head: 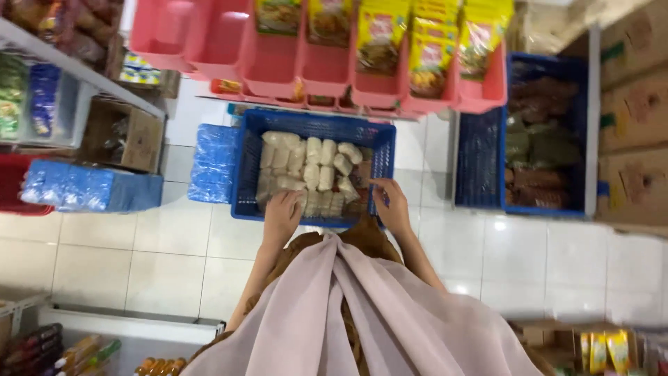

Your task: The person organizes packets of seasoning and food items on retail shelves by picking them up from a red basket and blue crate and placing them into pink bins and onto shelves.

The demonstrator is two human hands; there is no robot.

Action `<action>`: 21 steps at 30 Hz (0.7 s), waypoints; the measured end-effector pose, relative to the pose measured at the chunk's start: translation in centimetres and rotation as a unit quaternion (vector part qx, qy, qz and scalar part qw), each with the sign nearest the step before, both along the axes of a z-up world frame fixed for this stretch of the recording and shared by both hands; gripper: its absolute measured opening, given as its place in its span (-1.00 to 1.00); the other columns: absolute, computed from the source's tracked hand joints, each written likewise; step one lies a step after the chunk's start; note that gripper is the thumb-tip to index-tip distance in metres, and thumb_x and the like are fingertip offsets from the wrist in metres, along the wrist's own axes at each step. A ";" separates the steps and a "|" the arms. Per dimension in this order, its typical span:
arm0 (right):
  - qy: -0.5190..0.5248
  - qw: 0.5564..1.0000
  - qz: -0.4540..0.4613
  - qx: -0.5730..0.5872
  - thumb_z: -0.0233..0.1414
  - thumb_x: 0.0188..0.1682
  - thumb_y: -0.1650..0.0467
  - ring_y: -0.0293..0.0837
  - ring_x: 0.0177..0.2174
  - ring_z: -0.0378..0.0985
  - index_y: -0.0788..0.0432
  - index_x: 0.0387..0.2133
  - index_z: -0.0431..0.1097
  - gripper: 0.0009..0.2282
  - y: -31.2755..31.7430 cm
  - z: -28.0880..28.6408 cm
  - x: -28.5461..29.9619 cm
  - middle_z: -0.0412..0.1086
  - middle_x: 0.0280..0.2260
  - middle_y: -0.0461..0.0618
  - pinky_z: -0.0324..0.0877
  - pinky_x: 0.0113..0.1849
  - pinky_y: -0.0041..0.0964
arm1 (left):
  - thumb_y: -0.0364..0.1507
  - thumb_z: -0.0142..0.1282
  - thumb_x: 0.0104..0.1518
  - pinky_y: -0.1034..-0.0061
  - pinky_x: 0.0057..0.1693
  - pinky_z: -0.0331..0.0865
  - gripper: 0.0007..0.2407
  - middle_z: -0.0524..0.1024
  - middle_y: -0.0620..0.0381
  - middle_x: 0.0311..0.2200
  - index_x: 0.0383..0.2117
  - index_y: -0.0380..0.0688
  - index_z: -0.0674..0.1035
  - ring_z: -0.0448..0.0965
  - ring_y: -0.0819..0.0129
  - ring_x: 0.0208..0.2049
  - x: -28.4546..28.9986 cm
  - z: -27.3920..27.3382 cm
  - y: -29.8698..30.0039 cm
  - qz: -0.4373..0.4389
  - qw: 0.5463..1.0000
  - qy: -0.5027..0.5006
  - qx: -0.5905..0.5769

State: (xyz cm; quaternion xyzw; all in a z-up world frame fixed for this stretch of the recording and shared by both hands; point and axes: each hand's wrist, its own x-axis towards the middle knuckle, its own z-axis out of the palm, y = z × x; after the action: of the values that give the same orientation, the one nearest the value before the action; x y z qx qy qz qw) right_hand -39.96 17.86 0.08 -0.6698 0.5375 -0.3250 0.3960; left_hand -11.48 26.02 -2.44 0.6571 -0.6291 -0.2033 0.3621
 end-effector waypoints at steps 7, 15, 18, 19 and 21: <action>0.029 0.993 0.014 -0.115 0.07 0.05 0.56 0.07 -0.16 0.59 0.25 -0.11 0.51 -0.83 2.6 4.2 -4.0 0.51 -0.13 0.17 0.48 -0.11 -0.19 | -0.48 0.06 0.21 0.16 0.05 0.39 -0.82 0.57 -0.05 -0.10 -0.09 -0.14 0.59 0.53 -0.08 -0.05 -3.4 -0.3 1.0 -0.150 0.987 0.011 0.061; 0.015 0.965 -0.206 -0.162 0.09 0.07 0.59 0.02 -0.17 0.63 0.28 -0.12 0.50 -0.84 11.2 6.7 -2.0 0.54 -0.17 0.15 0.49 -0.10 -0.23 | -0.47 0.07 0.22 0.17 0.05 0.40 -0.78 0.53 -0.13 -0.09 -0.04 -0.18 0.57 0.51 -0.13 -0.06 -4.8 2.7 -2.7 -0.432 0.902 0.004 0.004; -0.011 0.940 -0.316 -0.129 0.07 0.07 0.58 -0.08 -0.19 0.65 0.28 -0.13 0.50 -0.85 15.4 5.4 -0.1 0.55 -0.21 0.11 0.49 -0.12 -0.27 | -0.47 0.08 0.22 0.19 0.05 0.40 -0.79 0.54 -0.11 -0.10 -0.05 -0.17 0.58 0.52 -0.10 -0.06 -4.3 4.6 -5.0 -0.531 0.847 -0.003 -0.021; -0.023 0.931 -0.349 -0.107 0.06 0.07 0.58 -0.11 -0.20 0.65 0.27 -0.14 0.51 -0.85 17.3 4.5 0.7 0.56 -0.22 0.09 0.50 -0.13 -0.29 | -0.48 0.07 0.23 0.21 0.06 0.41 -0.80 0.55 -0.09 -0.12 -0.05 -0.16 0.59 0.54 -0.07 -0.06 -3.9 5.0 -5.3 -0.556 0.831 0.006 -0.011; -0.034 0.912 -0.399 -0.086 0.06 0.07 0.58 -0.12 -0.20 0.64 0.28 -0.12 0.50 -0.84 21.5 2.7 2.0 0.55 -0.20 0.09 0.50 -0.13 -0.29 | -0.49 0.06 0.23 0.25 0.06 0.43 -0.80 0.56 -0.05 -0.14 -0.05 -0.14 0.60 0.56 -0.02 -0.08 -2.8 4.8 -3.8 -0.582 0.811 0.010 0.056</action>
State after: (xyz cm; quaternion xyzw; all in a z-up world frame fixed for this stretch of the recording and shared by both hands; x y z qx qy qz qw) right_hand -37.94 39.41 2.77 -0.4196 0.7160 -0.5237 0.1924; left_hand -14.24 22.27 2.41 0.1852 -0.8776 -0.4176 0.1453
